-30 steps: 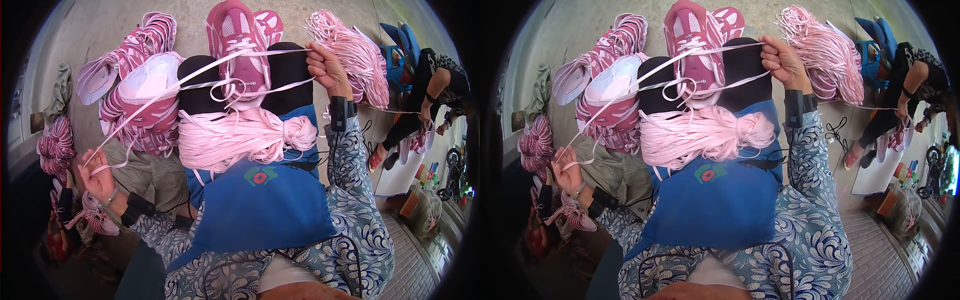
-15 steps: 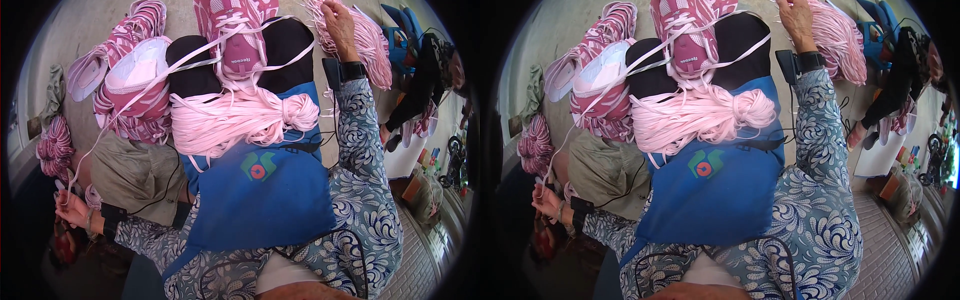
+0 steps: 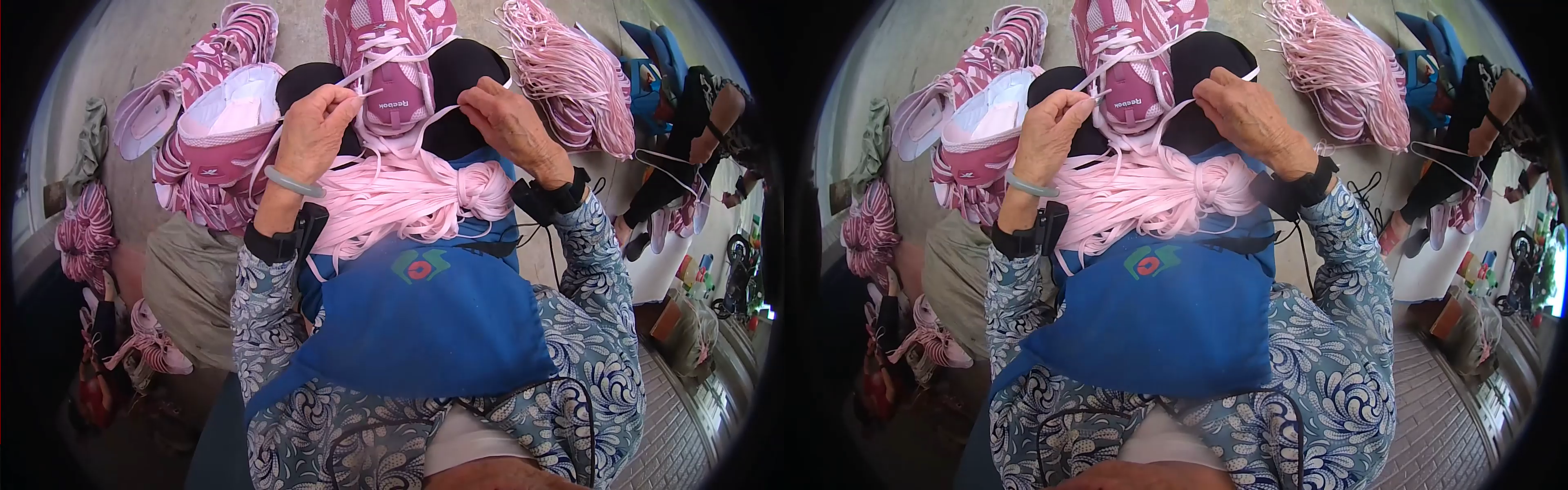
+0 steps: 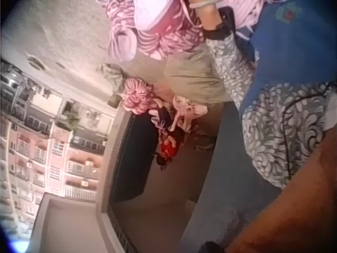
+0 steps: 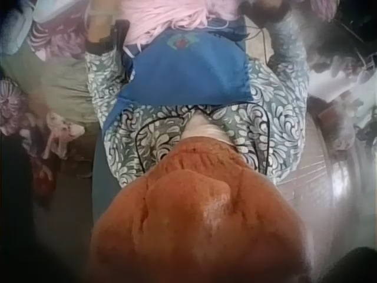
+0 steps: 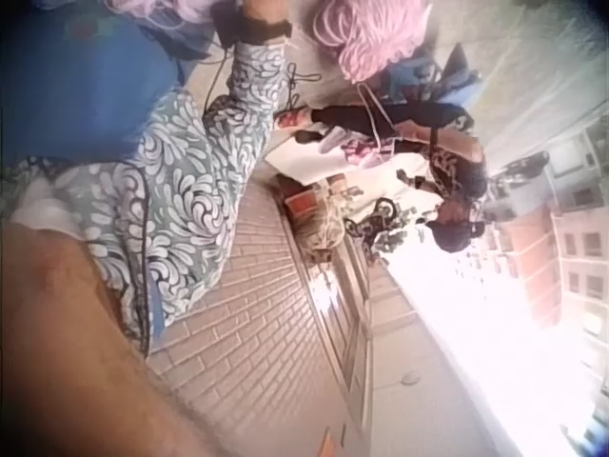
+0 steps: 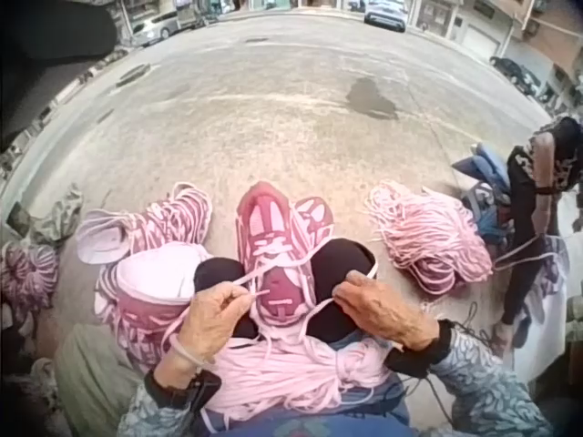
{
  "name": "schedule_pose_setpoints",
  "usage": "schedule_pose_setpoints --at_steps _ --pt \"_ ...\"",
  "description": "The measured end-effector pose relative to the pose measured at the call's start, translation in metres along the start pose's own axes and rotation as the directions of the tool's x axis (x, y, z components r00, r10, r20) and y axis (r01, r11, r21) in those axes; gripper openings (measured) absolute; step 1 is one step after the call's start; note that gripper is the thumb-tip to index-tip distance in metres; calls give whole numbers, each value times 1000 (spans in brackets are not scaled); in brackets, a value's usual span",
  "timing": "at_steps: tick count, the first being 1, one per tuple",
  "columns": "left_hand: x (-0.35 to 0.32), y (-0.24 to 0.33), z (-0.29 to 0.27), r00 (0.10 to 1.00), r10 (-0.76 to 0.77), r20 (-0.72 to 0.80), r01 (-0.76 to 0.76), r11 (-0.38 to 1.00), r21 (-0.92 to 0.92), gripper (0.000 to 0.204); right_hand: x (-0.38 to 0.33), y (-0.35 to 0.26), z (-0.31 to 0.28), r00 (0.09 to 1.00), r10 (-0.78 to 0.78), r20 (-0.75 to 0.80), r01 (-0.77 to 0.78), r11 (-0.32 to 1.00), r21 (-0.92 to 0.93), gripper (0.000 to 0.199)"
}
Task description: Lace a pair of pink athletic shoes by threading the pink laces through the eyelets.
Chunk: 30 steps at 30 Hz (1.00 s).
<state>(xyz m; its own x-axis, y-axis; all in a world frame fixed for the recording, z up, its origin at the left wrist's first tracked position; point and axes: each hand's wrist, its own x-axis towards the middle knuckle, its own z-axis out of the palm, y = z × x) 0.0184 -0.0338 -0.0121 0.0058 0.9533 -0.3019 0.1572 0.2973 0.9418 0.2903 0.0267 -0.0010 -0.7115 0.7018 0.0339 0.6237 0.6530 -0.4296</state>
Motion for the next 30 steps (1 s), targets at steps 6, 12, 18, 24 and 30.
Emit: schedule_pose_setpoints --at_steps 6,12,18,24,30 --pt "21 -5 -10 957 237 -165 -133 870 475 22 -19 9 -20 986 169 0 -169 985 -36 8" --pt "38 -3 -16 938 315 -142 -150 741 655 22 -9 -20 -21 995 40 -88 -36 998 44 16" --pt "45 -11 -17 898 436 -68 -260 646 718 24 4 -14 5 986 -149 79 156 982 -106 8" --pt "43 10 -18 999 47 -19 -34 893 449 25 -9 5 -27 998 23 52 -21 999 -44 8" --pt "53 33 -18 985 -169 35 146 924 353 19 -10 -23 -26 992 124 2 -124 992 10 20"
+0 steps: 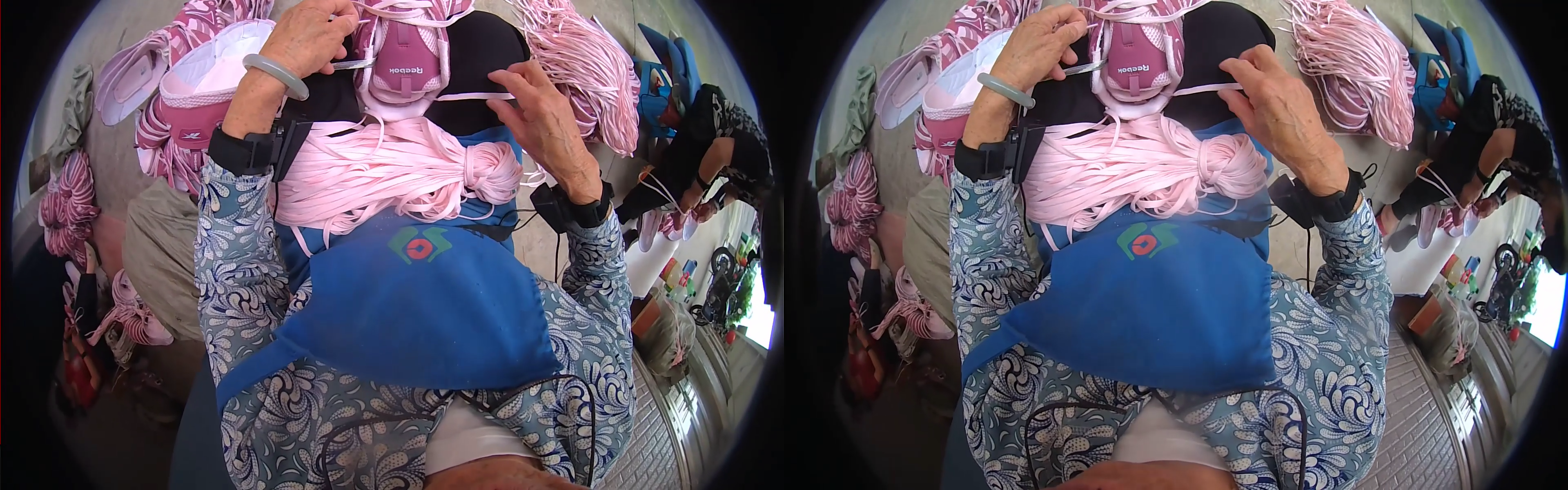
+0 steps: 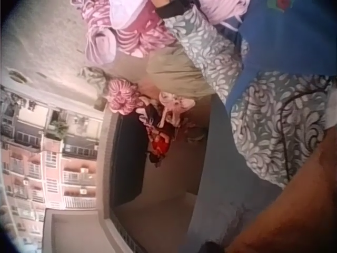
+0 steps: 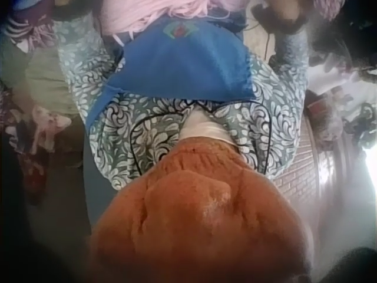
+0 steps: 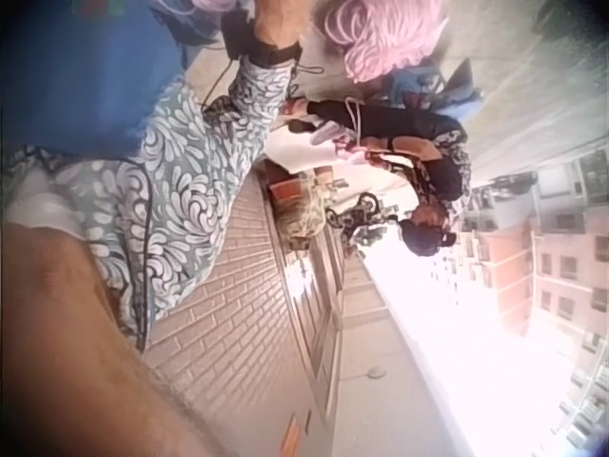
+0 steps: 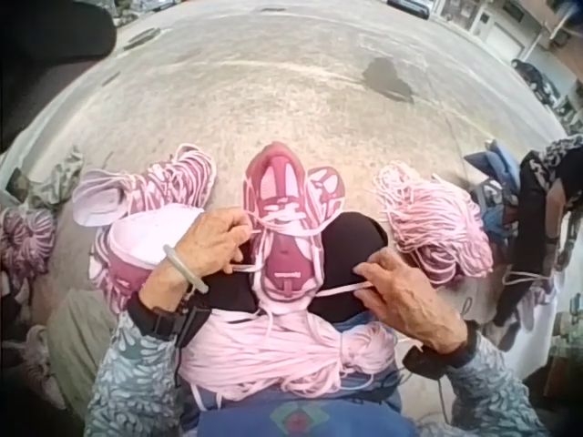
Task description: Lace a pair of pink athletic shoes by threading the pink laces through the eyelets.
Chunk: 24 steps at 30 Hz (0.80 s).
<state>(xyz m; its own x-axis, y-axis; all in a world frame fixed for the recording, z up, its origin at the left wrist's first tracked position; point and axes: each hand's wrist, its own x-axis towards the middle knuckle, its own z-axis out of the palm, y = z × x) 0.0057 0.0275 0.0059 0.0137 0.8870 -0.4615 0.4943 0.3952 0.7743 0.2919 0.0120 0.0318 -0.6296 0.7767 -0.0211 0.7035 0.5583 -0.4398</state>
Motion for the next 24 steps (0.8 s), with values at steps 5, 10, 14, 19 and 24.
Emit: schedule_pose_setpoints --at_steps 5,10,14,19,24 --pt "30 -37 -6 560 817 134 -698 379 608 20 15 1 30 964 -178 197 206 969 -134 21" --pt "8 -12 4 984 -172 -39 162 968 -192 21 19 9 32 979 -203 34 199 976 92 9" --pt "5 -30 28 852 379 -362 -323 924 206 22 35 14 28 996 -69 -47 73 993 95 12" --pt "-11 -35 36 709 653 -266 -327 639 696 29 62 7 12 997 -54 61 47 993 112 10" --pt "-20 -22 42 730 655 -196 -316 578 753 38 55 25 36 991 -134 -5 130 966 -224 16"
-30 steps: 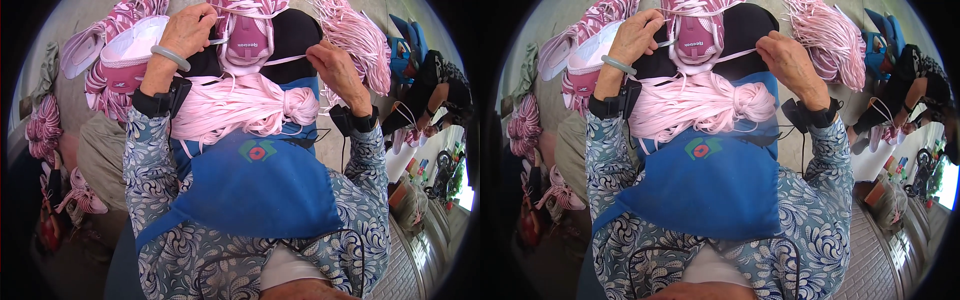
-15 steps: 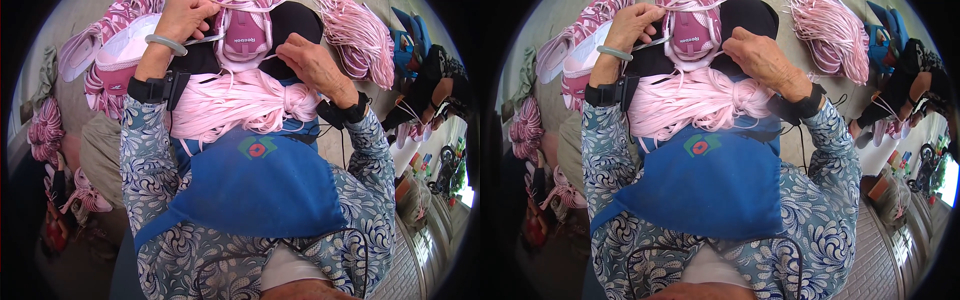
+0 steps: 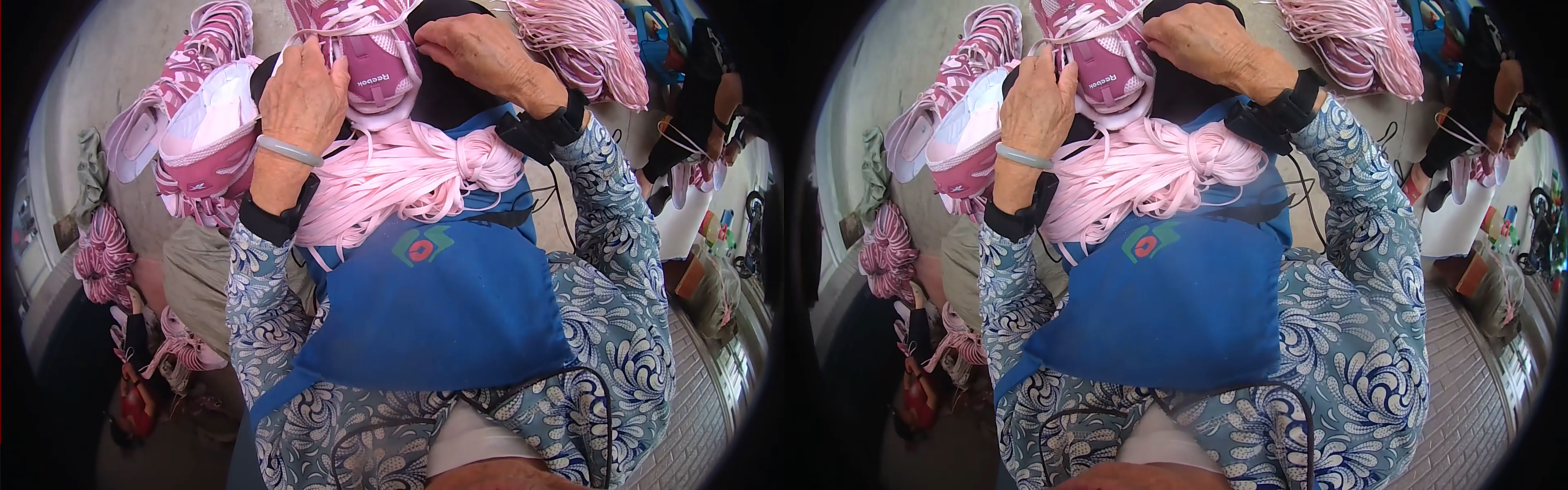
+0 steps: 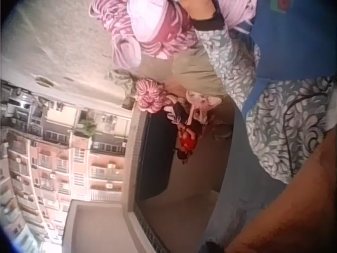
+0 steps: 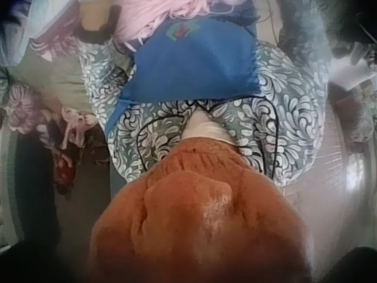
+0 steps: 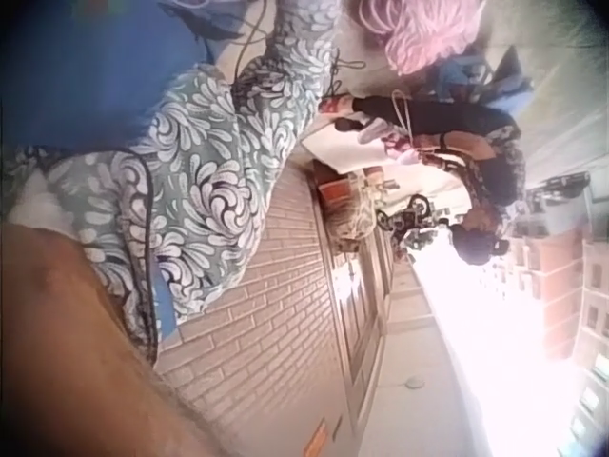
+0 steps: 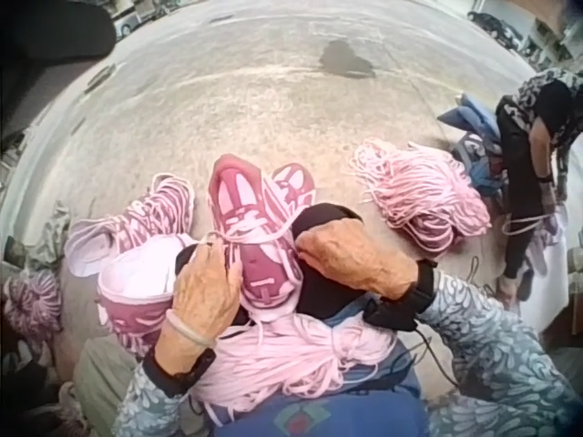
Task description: Lace a pair of pink athletic shoes by threading the pink laces through the eyelets.
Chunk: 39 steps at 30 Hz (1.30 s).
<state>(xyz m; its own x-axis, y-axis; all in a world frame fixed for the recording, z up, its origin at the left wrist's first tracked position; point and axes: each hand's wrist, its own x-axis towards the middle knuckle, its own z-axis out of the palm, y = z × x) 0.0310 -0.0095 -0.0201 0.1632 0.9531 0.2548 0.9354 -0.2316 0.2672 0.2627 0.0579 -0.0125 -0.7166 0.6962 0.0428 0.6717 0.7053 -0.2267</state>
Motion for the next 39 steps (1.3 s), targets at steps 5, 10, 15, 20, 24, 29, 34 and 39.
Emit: schedule_pose_setpoints --at_steps 5,10,15,20,24,29,34,39 --pt "4 -6 1 996 -9 86 8 1000 17 32 0 -7 -4 984 60 168 -51 997 -57 26" --pt "9 -8 9 968 73 -240 -115 979 -168 22 19 -6 4 817 -106 -567 319 902 291 15" --pt "16 -5 1 989 76 -125 -93 987 -132 17 42 -5 14 928 145 -344 -10 930 367 22" --pt "22 -8 -13 989 89 121 -101 990 100 20 29 -10 -9 984 106 -141 -27 880 474 26" --pt "33 -2 -17 972 234 27 -235 956 174 10 28 -1 0 969 78 -233 34 898 440 27" --pt "37 -10 -14 917 400 9 -393 895 211 12 32 4 -10 985 48 -166 38 876 481 28" --pt "32 -10 -18 903 416 -109 -416 909 30 14 43 8 -10 993 -24 -112 73 885 461 26" --pt "16 38 -25 978 25 206 102 806 -583 11 44 4 -9 977 -20 -212 97 927 362 24"
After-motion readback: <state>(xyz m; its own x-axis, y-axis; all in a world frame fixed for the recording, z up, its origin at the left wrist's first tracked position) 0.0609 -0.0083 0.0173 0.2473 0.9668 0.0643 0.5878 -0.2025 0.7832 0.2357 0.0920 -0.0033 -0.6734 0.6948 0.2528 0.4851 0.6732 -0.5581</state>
